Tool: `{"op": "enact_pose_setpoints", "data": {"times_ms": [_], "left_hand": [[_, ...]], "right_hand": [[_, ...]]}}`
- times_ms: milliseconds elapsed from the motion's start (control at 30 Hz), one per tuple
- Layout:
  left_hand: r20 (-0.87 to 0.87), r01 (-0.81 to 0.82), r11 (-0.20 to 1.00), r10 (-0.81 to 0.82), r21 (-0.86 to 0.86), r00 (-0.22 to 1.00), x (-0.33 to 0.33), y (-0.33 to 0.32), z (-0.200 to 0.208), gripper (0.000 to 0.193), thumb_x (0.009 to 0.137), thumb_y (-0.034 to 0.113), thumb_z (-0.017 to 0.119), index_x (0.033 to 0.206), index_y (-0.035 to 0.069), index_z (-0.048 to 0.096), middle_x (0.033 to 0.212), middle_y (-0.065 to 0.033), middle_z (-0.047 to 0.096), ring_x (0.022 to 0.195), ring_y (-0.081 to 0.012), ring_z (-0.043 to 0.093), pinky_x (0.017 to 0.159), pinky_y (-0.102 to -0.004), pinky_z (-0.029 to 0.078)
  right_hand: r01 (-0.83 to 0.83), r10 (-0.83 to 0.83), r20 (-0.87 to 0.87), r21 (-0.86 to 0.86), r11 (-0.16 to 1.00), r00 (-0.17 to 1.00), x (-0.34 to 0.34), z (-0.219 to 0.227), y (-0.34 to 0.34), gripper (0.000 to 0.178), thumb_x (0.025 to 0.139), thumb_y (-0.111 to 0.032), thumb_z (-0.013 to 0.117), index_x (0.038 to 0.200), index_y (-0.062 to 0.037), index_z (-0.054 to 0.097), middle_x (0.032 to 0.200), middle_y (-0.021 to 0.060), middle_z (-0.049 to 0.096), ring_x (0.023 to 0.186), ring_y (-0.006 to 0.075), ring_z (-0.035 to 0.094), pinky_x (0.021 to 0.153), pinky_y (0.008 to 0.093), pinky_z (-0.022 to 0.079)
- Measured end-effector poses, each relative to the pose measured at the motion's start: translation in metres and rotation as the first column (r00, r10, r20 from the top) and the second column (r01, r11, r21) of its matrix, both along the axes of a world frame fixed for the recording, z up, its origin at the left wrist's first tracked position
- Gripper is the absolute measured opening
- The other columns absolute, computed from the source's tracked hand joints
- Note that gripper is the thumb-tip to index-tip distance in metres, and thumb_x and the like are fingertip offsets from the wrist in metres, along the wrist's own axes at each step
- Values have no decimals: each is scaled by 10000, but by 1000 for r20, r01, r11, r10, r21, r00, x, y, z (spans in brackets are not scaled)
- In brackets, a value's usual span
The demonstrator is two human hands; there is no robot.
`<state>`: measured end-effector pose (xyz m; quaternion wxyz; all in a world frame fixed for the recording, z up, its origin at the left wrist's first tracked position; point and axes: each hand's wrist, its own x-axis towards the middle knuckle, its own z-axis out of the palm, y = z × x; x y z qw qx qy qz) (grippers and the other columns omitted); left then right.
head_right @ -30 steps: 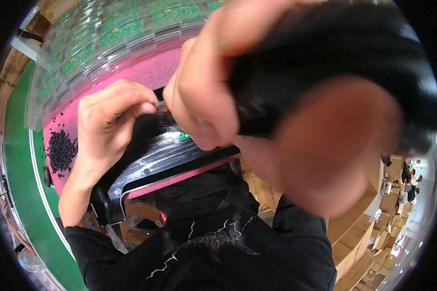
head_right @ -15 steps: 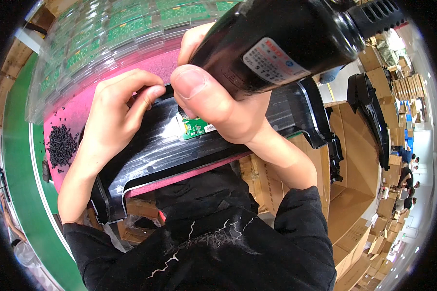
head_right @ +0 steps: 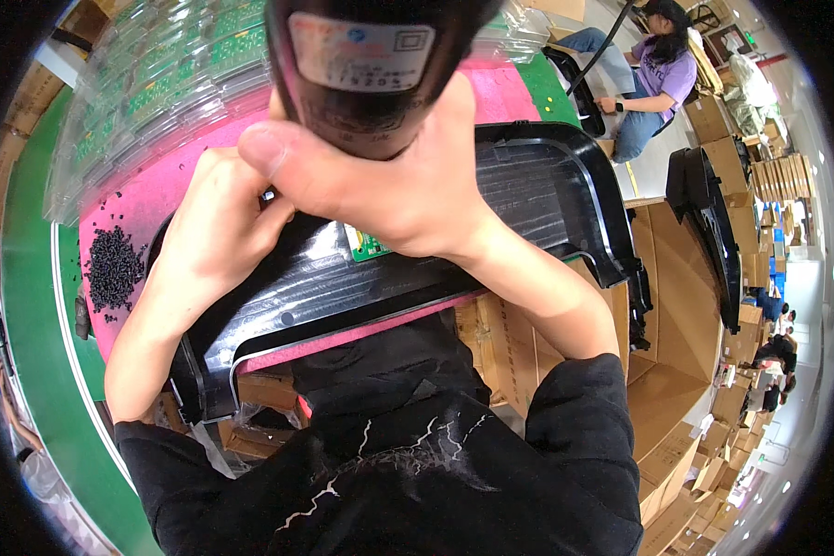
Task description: Assembling a circuit board into a plastic housing component using an electric screwdriver.
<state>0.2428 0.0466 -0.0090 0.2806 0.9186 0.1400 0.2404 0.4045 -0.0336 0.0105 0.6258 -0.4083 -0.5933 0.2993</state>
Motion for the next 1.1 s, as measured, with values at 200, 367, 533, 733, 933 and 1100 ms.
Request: {"op": "enact_pose_setpoints", "data": {"times_ms": [200, 367, 533, 733, 933, 1100], "left_hand": [[-46, 28, 996, -32, -82, 998, 1, -2, -7, 139, 851, 86, 672, 914, -38, 668, 812, -222, 662, 827, -399, 659, 759, -447, 519], [-87, 107, 988, -117, -112, 989, -1, 0, -7, 159, 816, 35, 721, 965, -12, 695, 833, -150, 683, 772, -312, 680, 681, -372, 528], [114, 261, 934, -239, -242, 964, 4, -1, 5, 136, 852, 60, 691, 947, -36, 673, 819, -172, 678, 802, -339, 691, 718, -383, 543], [141, 290, 936, -265, -201, 954, 3, 2, 0, 124, 858, 48, 687, 952, -31, 674, 840, -154, 697, 820, -310, 709, 726, -368, 550], [66, 319, 874, -318, -367, 946, 1, 5, -3, 137, 843, 62, 719, 927, -39, 681, 827, -142, 699, 790, -257, 697, 715, -343, 544], [21, 359, 849, -381, -389, 924, 1, 5, -6, 158, 834, 66, 732, 916, -49, 662, 811, -131, 681, 760, -237, 676, 706, -324, 533]], "right_hand": [[27, -27, -74, -7, 1000, 997, -2, 2, -10, 376, 904, -380, 634, 874, -35, 490, 577, 27, 460, 460, 111, 427, 498, 276, 399], [-181, 185, -66, 70, 981, 980, 12, 31, -34, 463, 928, -510, 573, 1103, -84, 526, 673, -22, 514, 512, 108, 488, 558, 288, 423], [-434, 436, 30, 187, 881, 899, 22, 55, -41, 542, 938, -574, 549, 1222, -116, 495, 780, -42, 539, 611, 82, 537, 644, 272, 445], [-421, 441, -21, 261, 869, 897, 22, 38, -41, 532, 940, -580, 546, 1211, -126, 489, 769, -39, 540, 600, 88, 533, 630, 274, 452], [-399, 444, -76, 328, 857, 893, 22, 21, -42, 522, 941, -585, 543, 1200, -137, 482, 758, -37, 542, 588, 94, 529, 615, 276, 460], [-392, 439, -87, 319, 863, 894, 19, 19, -48, 508, 952, -562, 550, 1204, -130, 461, 757, -27, 553, 589, 97, 545, 613, 277, 471]]}}
